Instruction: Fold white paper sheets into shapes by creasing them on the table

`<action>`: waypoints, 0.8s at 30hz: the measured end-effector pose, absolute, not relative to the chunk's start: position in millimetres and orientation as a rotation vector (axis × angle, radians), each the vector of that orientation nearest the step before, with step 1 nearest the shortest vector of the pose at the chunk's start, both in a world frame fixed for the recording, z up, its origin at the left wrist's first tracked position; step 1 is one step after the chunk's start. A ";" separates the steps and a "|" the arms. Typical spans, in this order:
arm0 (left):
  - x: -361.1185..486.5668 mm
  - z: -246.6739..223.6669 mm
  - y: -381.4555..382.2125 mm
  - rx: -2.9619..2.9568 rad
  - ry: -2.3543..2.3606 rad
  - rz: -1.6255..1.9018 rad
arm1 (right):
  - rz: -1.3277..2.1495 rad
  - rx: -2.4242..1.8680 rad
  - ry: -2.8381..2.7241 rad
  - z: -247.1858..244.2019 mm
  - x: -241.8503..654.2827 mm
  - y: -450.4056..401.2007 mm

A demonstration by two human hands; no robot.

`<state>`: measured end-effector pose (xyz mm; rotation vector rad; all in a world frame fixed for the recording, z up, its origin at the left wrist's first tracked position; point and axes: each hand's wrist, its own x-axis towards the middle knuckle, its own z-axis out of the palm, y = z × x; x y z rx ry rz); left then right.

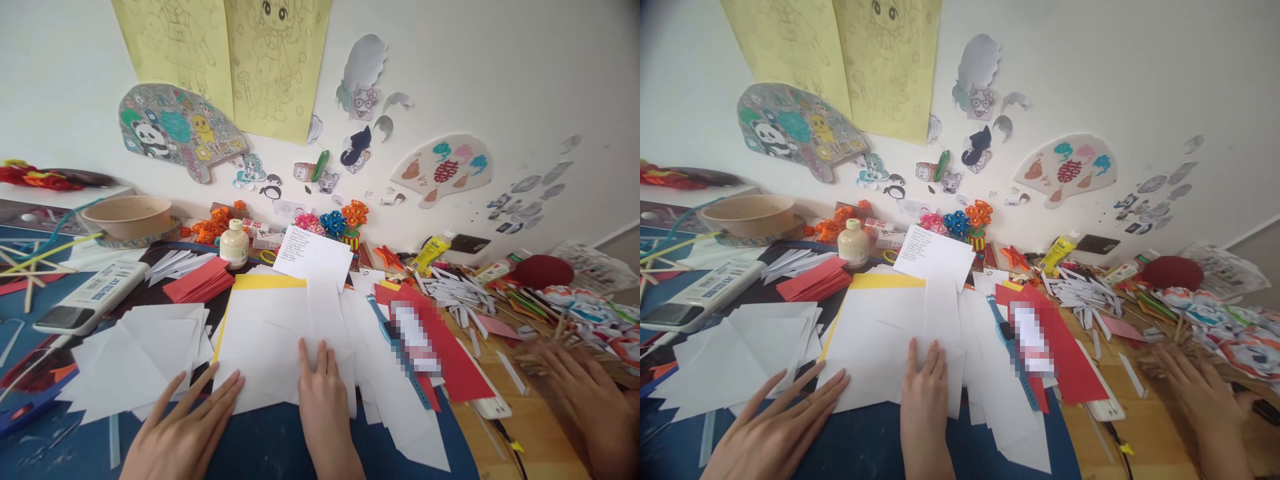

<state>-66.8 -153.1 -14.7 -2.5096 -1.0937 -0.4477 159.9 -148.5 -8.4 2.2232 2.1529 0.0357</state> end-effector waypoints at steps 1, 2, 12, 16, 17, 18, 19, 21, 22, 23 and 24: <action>-67.8 -14.9 -154.6 -2.498 -1.109 -0.441 | 0.030 2.223 2.150 -8.1 159.8 -148.3; -67.6 -15.2 -156.5 -2.485 -1.125 -0.436 | 0.021 2.223 2.145 -7.5 159.7 -148.2; -7.8 -16.3 -134.6 -2.420 -1.399 -0.452 | -0.043 2.238 2.135 2.0 157.2 -149.6; 23.0 -19.2 -112.5 -2.643 -1.199 -0.430 | -0.083 2.266 2.140 4.0 157.0 -148.9; 27.5 -20.6 -108.6 -2.688 -1.131 -0.420 | -0.088 2.270 2.139 4.1 156.9 -148.8; 30.5 -22.2 -105.1 -2.723 -1.074 -0.411 | -0.090 2.276 2.140 3.8 156.7 -148.8; 32.2 -23.8 -102.1 -2.749 -1.029 -0.412 | -0.088 2.280 2.143 3.3 156.5 -148.9; 33.0 -26.9 -96.7 -2.778 -0.978 -0.433 | -0.067 2.283 2.145 1.6 156.6 -149.5; 32.8 -28.2 -94.5 -2.786 -0.964 -0.441 | -0.052 2.281 2.148 0.6 157.0 -150.1; 32.5 -29.1 -92.6 -2.791 -0.955 -0.441 | -0.040 2.280 2.151 -0.6 157.6 -150.9; 32.4 -29.6 -91.2 -2.793 -0.952 -0.435 | -0.034 2.282 2.156 -1.7 158.6 -151.9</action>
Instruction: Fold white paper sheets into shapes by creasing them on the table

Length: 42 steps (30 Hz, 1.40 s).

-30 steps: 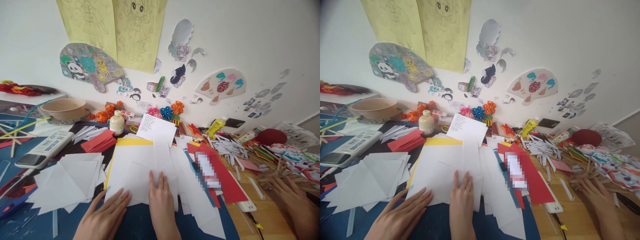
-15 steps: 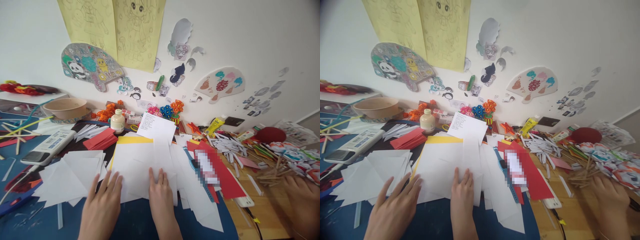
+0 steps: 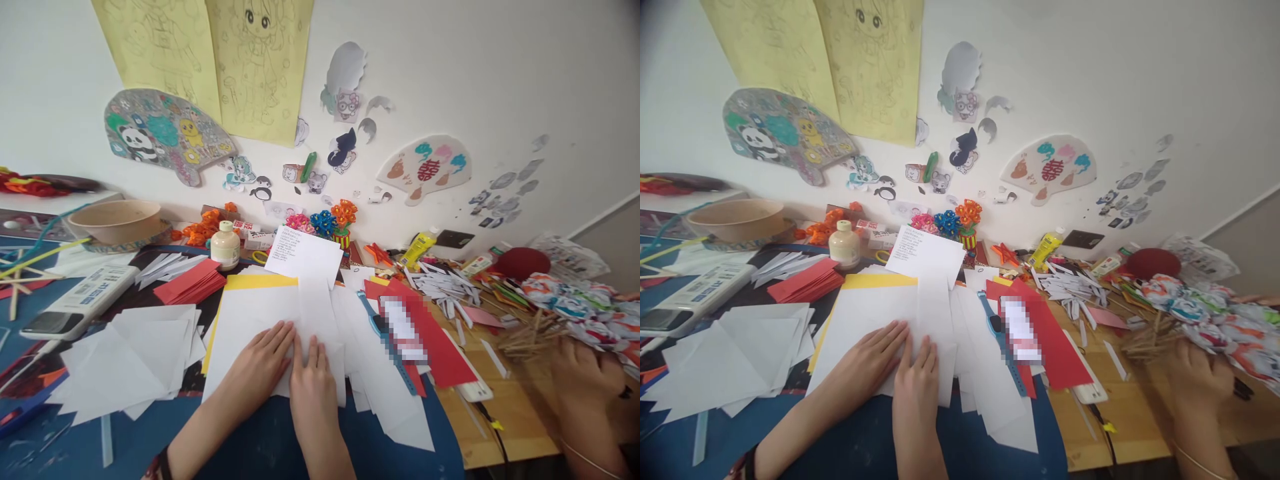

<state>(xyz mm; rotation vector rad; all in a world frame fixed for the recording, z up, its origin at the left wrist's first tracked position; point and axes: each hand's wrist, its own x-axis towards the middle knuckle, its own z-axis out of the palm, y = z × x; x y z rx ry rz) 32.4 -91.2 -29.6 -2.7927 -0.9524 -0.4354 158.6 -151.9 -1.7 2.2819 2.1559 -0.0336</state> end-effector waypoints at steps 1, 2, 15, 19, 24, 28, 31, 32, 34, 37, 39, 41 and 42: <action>32.5 -29.7 -90.3 -2.791 -0.958 -0.426 | -0.030 2.293 2.159 -2.7 160.0 -153.1; 32.8 -29.4 -89.7 -2.792 -0.965 -0.416 | -0.030 2.313 2.156 -3.6 161.6 -154.6; 32.2 -26.1 -89.5 -2.829 -1.006 -0.465 | -0.141 2.435 2.053 3.1 164.7 -162.8; 32.0 -23.3 -90.1 -2.837 -0.986 -0.431 | -0.152 2.443 2.031 2.3 160.5 -160.4; 32.1 -21.9 -91.1 -2.832 -0.991 -0.393 | -0.144 2.449 2.005 1.7 156.0 -159.8; 31.5 -25.8 -91.0 -2.830 -0.989 -0.449 | -0.146 2.462 1.962 -1.9 152.1 -157.7; 30.9 -27.9 -90.9 -2.830 -0.988 -0.467 | -0.166 2.460 1.955 -2.2 150.7 -155.4; 30.8 -27.9 -90.9 -2.829 -0.985 -0.471 | -0.175 2.458 1.955 -1.6 150.5 -154.7; 30.8 -27.1 -91.0 -2.831 -0.975 -0.481 | -0.216 2.458 1.951 0.5 150.3 -153.4; 30.9 -25.0 -91.1 -2.832 -0.975 -0.467 | -0.296 2.465 1.925 3.8 149.2 -150.6; 30.8 -23.9 -91.0 -2.839 -0.967 -0.460 | -0.317 2.469 1.900 5.4 147.9 -148.5; 30.5 -23.3 -90.9 -2.844 -0.960 -0.472 | -0.322 2.466 1.884 6.8 146.2 -147.2; 30.3 -23.1 -90.8 -2.845 -0.956 -0.480 | -0.321 2.462 1.882 7.5 145.5 -147.2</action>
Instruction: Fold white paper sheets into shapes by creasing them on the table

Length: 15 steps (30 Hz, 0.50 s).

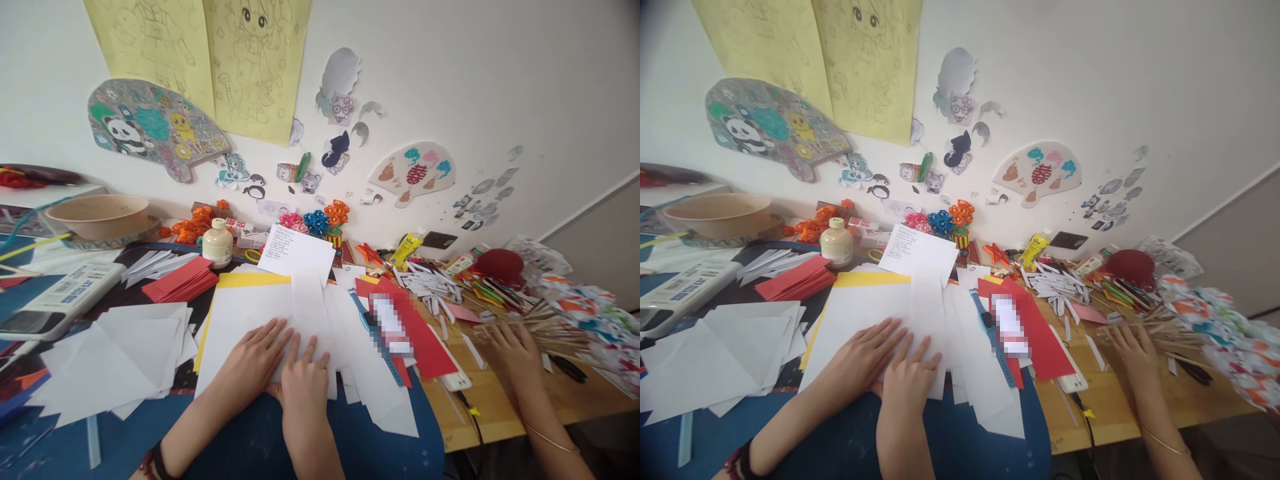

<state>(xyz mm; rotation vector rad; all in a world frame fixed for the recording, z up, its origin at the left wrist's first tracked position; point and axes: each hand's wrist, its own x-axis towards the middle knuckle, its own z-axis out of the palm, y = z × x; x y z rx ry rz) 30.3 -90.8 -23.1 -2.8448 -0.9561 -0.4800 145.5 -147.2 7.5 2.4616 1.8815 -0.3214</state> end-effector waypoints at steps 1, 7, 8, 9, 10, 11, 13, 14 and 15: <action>30.1 -23.0 -90.8 -2.843 -0.952 -0.482 | -0.307 2.457 1.883 8.3 144.9 -147.7; 28.2 -22.7 -91.1 -2.837 -0.948 -0.422 | -0.126 2.421 1.932 10.4 147.0 -157.0; 28.0 -23.0 -91.0 -2.841 -0.952 -0.424 | -0.117 2.412 1.938 10.4 148.4 -158.2; 27.8 -23.4 -90.9 -2.845 -0.954 -0.431 | -0.118 2.403 1.939 10.6 149.8 -159.0; 27.7 -23.9 -90.7 -2.848 -0.958 -0.444 | -0.133 2.396 1.933 10.8 151.2 -159.5; 27.6 -24.5 -90.5 -2.850 -0.962 -0.458 | -0.156 2.389 1.923 11.0 152.4 -159.7; 27.4 -25.7 -90.0 -2.857 -0.968 -0.474 | -0.208 2.379 1.903 11.7 154.3 -159.9; 27.3 -26.2 -89.8 -2.863 -0.968 -0.481 | -0.225 2.374 1.897 12.0 155.0 -160.2; 27.2 -26.6 -89.6 -2.870 -0.966 -0.486 | -0.230 2.370 1.898 12.2 155.7 -160.8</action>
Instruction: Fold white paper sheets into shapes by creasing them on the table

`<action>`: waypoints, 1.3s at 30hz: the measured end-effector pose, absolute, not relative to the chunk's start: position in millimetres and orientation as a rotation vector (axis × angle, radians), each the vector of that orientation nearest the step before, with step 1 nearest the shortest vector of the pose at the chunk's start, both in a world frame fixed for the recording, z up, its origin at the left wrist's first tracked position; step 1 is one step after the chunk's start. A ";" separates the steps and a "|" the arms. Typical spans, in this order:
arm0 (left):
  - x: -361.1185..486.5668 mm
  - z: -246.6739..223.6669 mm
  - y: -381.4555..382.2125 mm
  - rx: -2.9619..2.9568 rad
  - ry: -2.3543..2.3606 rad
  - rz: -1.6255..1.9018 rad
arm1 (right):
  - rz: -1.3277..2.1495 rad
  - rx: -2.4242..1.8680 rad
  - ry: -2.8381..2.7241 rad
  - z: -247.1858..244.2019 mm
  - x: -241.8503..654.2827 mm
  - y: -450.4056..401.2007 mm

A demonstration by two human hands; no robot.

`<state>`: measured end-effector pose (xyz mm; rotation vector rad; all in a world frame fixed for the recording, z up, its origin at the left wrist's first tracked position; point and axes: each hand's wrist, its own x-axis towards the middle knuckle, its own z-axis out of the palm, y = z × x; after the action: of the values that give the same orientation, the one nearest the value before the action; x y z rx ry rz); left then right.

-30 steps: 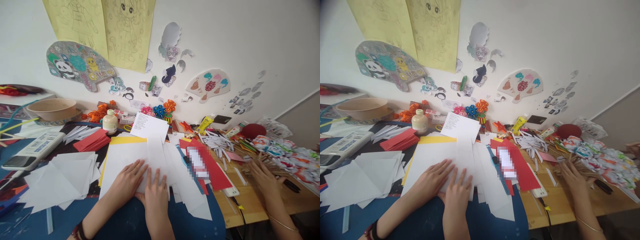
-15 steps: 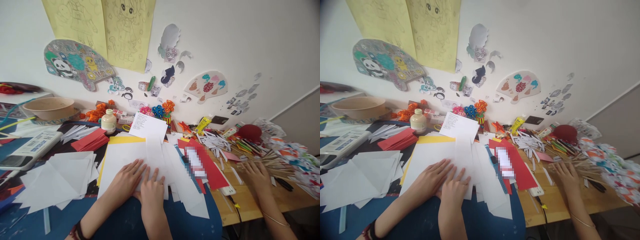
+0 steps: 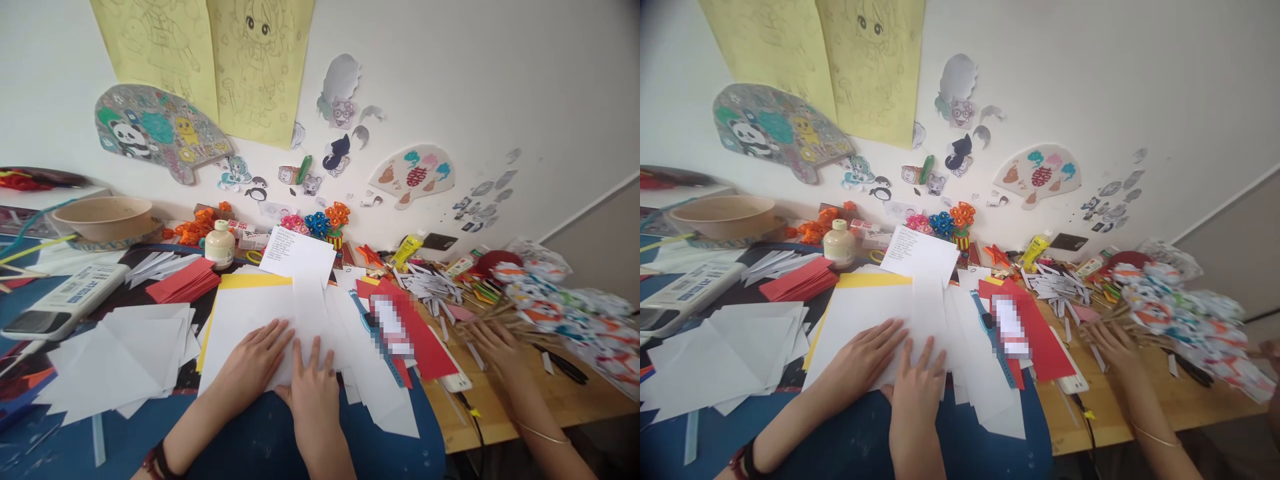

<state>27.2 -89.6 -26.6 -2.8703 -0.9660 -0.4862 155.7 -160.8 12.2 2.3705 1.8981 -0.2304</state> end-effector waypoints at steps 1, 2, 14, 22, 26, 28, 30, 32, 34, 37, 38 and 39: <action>27.0 -26.8 -89.5 -2.876 -0.965 -0.490 | -0.230 2.368 1.901 12.5 156.5 -161.6; 26.9 -26.9 -89.4 -2.880 -0.965 -0.493 | -0.227 2.367 1.903 12.7 157.5 -162.8; 27.2 -25.7 -89.4 -2.907 -0.986 -0.496 | -0.217 2.350 1.926 13.2 171.2 -160.8; 24.2 -29.3 -86.8 -2.907 -0.908 -0.559 | -0.078 2.137 2.030 17.6 189.5 -154.0; 24.4 -28.7 -88.0 -2.903 -0.869 -0.515 | -0.063 2.046 2.067 17.9 197.8 -154.4; 25.5 -28.1 -89.3 -2.895 -0.876 -0.484 | -0.063 2.027 2.074 17.9 199.6 -154.1; 26.8 -27.4 -90.7 -2.882 -0.888 -0.456 | -0.055 2.011 2.078 18.8 200.7 -153.4; 28.1 -26.6 -91.9 -2.870 -0.896 -0.440 | -0.046 1.982 2.088 20.9 201.8 -152.6; 29.2 -26.1 -93.0 -2.864 -0.896 -0.429 | -0.049 1.949 2.101 23.6 203.2 -152.0; 31.0 -26.6 -95.3 -2.859 -0.900 -0.437 | -0.065 1.920 2.124 27.2 205.6 -151.9; 31.7 -27.1 -96.2 -2.859 -0.905 -0.442 | -0.068 1.919 2.132 28.0 206.3 -152.0; 32.2 -27.6 -97.2 -2.860 -0.911 -0.447 | -0.073 1.921 2.139 28.5 206.9 -152.0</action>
<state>32.2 -97.2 -27.6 -2.8596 -0.9114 -0.4475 206.9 -152.0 28.5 1.9207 2.1391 -0.0734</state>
